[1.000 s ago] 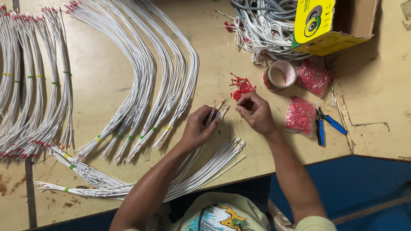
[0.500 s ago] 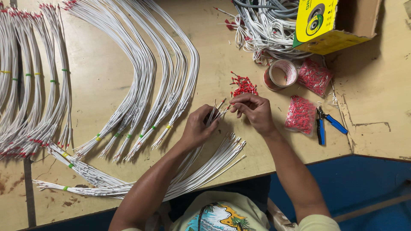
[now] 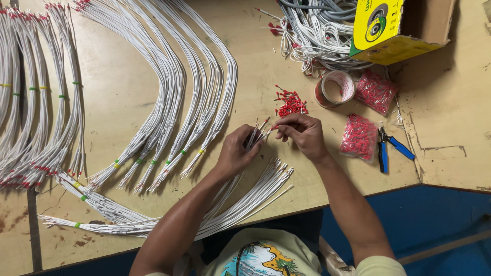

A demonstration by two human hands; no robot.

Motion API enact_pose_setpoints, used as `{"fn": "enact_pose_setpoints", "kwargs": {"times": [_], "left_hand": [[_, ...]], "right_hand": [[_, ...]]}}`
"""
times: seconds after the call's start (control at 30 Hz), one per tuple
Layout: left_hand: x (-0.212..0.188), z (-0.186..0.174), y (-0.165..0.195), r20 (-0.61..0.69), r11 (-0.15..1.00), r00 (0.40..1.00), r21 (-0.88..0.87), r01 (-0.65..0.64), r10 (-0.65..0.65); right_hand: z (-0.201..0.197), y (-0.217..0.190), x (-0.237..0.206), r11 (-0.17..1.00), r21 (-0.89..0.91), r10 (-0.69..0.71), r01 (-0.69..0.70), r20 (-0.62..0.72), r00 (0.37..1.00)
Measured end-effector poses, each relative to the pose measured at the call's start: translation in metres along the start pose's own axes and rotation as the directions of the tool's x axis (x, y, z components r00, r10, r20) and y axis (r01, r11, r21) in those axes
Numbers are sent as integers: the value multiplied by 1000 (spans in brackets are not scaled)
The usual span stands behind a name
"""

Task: The person sits at a workbench attaching red terminal connectors to the ends of white wire leads, pressing each connector onto a stripped wire end by hand and occasionally using pliers to crimp it, then laying the finished lead with the completed bundles on the table.

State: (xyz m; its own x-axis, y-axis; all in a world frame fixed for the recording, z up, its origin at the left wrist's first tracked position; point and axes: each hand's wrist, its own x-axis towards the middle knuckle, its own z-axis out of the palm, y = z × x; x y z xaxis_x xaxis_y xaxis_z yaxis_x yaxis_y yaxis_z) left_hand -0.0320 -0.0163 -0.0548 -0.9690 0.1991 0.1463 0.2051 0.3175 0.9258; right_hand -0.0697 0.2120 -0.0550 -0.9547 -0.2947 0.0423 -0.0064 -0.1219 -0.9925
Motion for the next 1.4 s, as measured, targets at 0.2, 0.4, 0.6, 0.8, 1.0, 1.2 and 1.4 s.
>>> {"fn": "enact_pose_setpoints", "kwargs": {"times": [0.2, 0.4, 0.6, 0.8, 1.0, 1.2, 1.4], "left_hand": [[-1, -1, 0, -1, 1000, 1000, -11, -16, 16], [0, 0, -1, 0, 1000, 1000, 4, 6, -6], [-1, 0, -4, -21, 1000, 1000, 11, -11, 12], [0, -1, -2, -15, 999, 1000, 39, 2, -1], [0, -5, 1, -20, 1000, 1000, 20, 2, -1], [-1, -5, -3, -2, 996, 996, -15, 90, -90], [0, -4, -2, -26, 999, 999, -43, 25, -26]], "right_hand": [[6, 1, 0, 999, -29, 29, -29, -3, 1000], [11, 3, 1, 998, 1, 56, -56, -28, 998], [12, 2, -2, 991, -105, -82, 84, 18, 996], [17, -30, -4, 948, -244, -235, 204, -103, 967], [54, -117, -72, 689, -380, -441, 618, 457, 772], [81, -150, -109, 578, 102, -640, 810, 673, 372], [76, -156, -114, 487, 54, -718, 872, 592, 365]]}}
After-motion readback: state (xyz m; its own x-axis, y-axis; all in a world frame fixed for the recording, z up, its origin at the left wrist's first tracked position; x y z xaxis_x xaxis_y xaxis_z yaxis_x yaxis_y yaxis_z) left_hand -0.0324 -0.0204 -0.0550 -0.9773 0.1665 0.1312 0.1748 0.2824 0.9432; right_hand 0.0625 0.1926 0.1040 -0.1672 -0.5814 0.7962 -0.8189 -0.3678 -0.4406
